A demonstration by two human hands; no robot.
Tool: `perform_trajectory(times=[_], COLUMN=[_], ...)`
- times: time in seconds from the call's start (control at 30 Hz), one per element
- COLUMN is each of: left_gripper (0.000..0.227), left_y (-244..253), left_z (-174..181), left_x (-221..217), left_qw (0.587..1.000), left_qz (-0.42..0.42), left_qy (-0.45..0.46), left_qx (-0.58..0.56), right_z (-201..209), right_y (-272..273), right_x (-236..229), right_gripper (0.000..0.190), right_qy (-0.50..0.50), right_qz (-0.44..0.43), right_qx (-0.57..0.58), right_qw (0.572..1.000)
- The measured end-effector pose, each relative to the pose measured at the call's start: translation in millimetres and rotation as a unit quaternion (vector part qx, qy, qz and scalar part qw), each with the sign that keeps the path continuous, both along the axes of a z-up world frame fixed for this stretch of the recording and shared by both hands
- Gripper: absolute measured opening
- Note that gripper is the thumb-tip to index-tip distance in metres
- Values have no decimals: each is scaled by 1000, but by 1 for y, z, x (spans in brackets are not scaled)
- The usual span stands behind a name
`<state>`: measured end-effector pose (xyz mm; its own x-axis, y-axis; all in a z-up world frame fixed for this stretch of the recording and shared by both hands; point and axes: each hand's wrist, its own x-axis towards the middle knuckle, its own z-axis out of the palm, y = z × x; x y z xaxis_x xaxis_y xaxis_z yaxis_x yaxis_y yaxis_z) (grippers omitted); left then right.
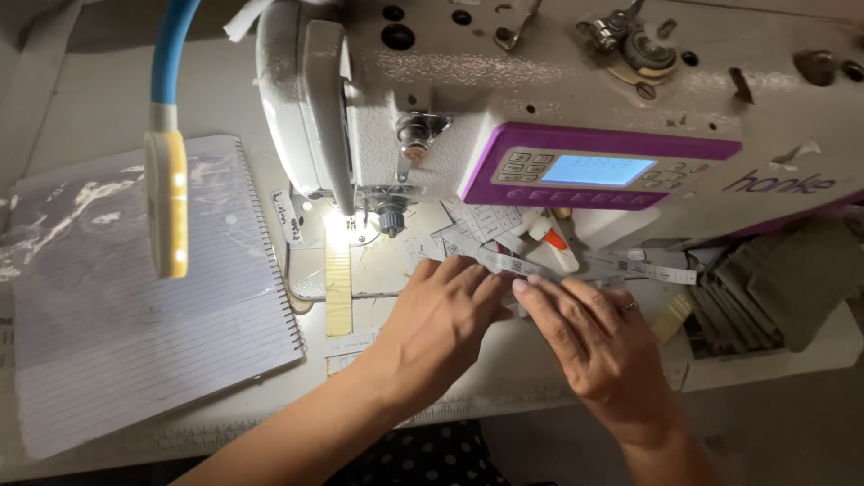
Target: Sorting and arranging garment labels on a sewing machine table
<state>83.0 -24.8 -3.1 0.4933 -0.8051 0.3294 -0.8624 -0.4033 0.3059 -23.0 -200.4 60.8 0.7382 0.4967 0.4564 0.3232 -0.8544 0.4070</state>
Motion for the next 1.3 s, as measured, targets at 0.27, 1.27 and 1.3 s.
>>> perform_trajectory(times=[0.27,1.27,1.3], left_gripper=[16,71,73], left_y=[-1,-56,-61], left_z=[54,-56,-61], left_x=[-35,-83,-83], left_qw=[772,995,995], left_qz=[106,-26,-21], left_qy=[492,-91,-94], left_qx=[-388,-44,-32], right_z=[-61,-53,-51], right_y=[21,-89,-85], right_x=[-20,-23,-23], right_gripper=[58,35,38], right_qy=[59,172,114], right_qz=[16,-293,-318], right_qx=[611,176,98], right_qw=[789,924,936])
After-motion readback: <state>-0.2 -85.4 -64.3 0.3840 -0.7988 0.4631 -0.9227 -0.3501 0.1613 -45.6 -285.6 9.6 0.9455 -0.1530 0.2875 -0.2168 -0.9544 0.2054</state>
